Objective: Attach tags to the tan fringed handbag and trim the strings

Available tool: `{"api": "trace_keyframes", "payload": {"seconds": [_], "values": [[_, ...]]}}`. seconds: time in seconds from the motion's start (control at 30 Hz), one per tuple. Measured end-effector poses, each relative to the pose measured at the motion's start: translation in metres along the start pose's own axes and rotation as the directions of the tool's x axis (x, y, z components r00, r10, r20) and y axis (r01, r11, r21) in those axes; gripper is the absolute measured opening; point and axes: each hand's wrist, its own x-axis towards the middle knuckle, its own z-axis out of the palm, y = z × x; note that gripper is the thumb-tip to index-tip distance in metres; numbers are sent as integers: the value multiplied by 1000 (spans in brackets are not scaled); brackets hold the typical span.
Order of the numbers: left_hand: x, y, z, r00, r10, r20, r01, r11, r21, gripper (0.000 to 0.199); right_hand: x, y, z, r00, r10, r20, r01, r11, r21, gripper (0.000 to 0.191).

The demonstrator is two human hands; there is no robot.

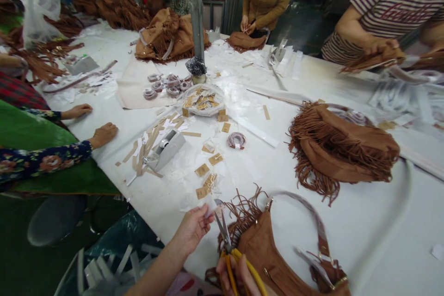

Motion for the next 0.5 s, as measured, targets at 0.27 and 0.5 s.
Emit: {"api": "trace_keyframes", "payload": {"seconds": [0.27,0.5], "values": [[-4,0,-1,999,26,46,-29,998,63,23,-1,-3,5,1000,5,-28,-4,999,47,28],[-3,-15,-7,970,169,172,-216,926,310,37,6,-6,8,999,19,-41,-14,993,118,26]]}}
